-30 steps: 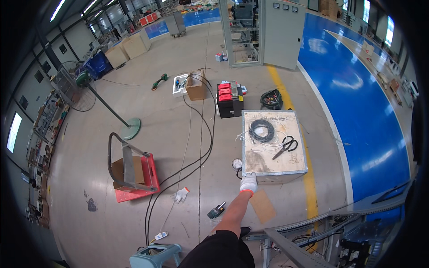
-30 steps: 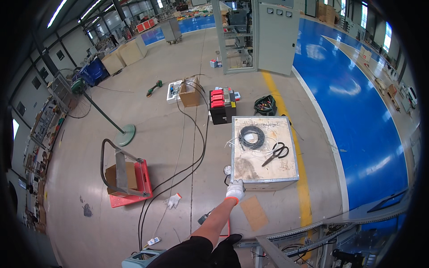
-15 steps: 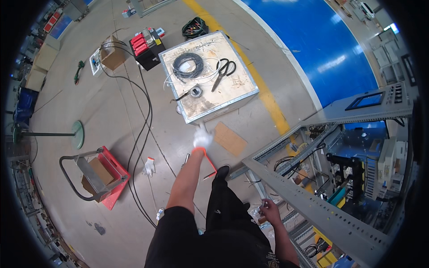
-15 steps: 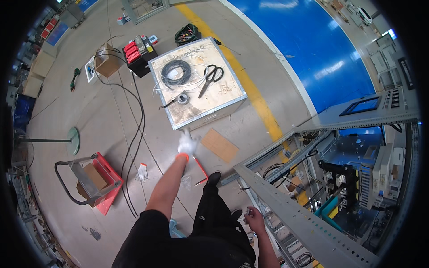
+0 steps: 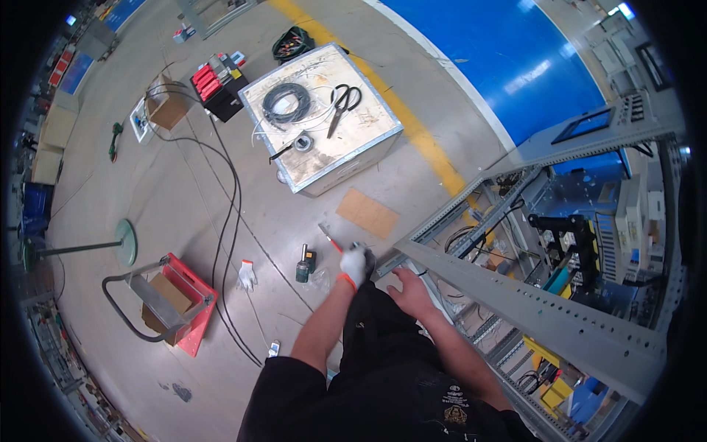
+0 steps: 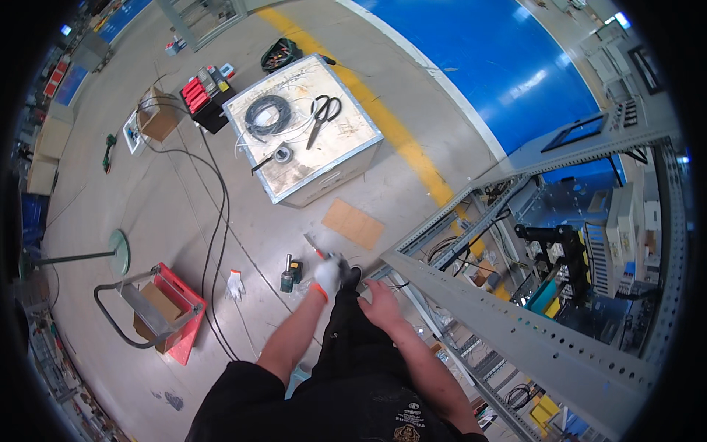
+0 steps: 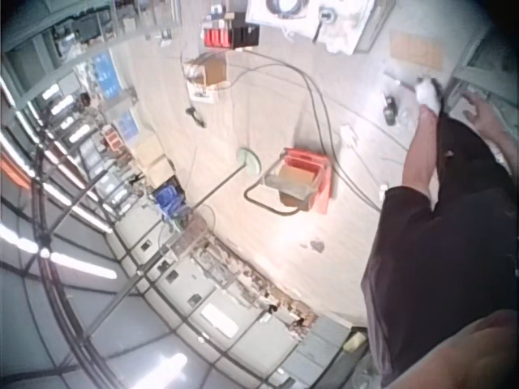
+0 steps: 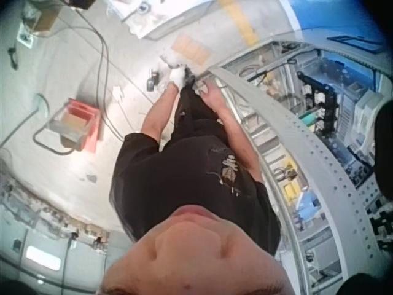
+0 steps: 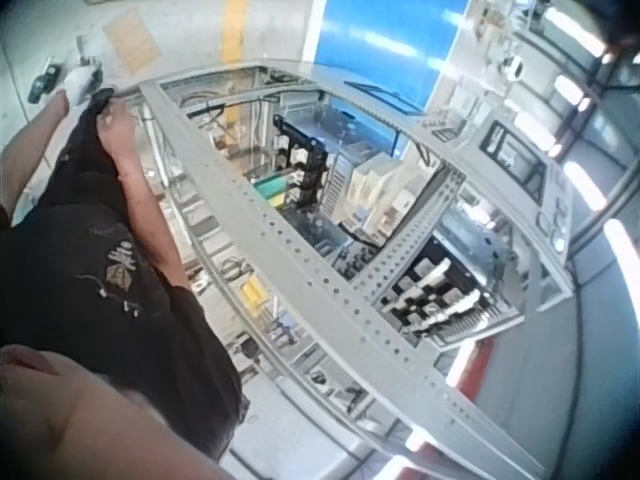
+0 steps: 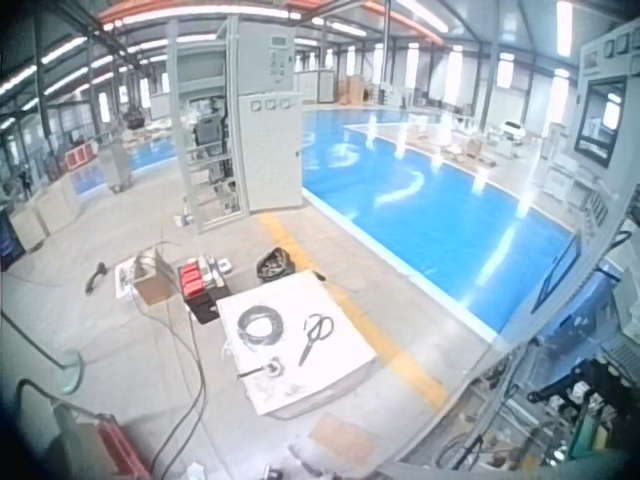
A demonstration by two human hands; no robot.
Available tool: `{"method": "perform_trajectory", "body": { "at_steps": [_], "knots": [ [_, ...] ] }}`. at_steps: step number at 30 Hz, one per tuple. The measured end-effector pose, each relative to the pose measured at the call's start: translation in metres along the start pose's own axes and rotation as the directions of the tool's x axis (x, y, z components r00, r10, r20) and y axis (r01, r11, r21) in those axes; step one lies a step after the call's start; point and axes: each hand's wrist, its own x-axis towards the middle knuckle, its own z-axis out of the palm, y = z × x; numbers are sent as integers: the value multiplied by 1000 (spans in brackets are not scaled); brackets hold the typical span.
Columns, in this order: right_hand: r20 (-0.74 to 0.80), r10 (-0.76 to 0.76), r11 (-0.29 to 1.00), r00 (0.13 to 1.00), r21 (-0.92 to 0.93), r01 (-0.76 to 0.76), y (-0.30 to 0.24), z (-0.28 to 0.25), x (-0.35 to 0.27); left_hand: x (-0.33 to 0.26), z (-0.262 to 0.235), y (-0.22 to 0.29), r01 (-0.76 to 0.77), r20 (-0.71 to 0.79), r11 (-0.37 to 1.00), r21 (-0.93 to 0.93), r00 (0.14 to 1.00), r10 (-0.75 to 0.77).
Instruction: The person measures several colored plastic strips with a tape measure and arranges them side by side on the floor. The person handles red, green, yellow, and blue strips, aligning them and adjusting their positions.
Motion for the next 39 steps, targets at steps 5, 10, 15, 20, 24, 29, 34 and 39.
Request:
{"method": "perform_trajectory", "body": {
  "at_steps": [5,10,15,20,24,29,34,39],
  "knots": [
    [25,351,931,936,95,-352,71,-29,-55,62,8,129,-451,224,888,87,878,423],
    [-128,506,862,853,31,-506,174,-3,-154,47,-9,144,-180,14,611,771,964,266],
    [-17,715,674,699,286,-682,234,47,-242,19,-80,23,-176,168,132,975,983,70],
    [-89,692,718,716,181,-672,244,78,-292,0,-139,-88,-510,451,-646,568,849,-275],
    [-108,669,732,736,266,-627,252,83,-318,-32,-125,-117,-338,297,-177,925,929,-222],
    [-214,712,604,669,672,-428,245,75,-386,-89,-78,-142,-273,269,-43,961,959,-87],
    [-71,797,167,600,980,-105,254,95,-473,-140,-13,-209,-355,369,134,925,924,-99],
    [-3,822,-104,570,982,155,276,80,-525,-236,89,-267,-780,792,141,610,607,-70]
  ]
}}
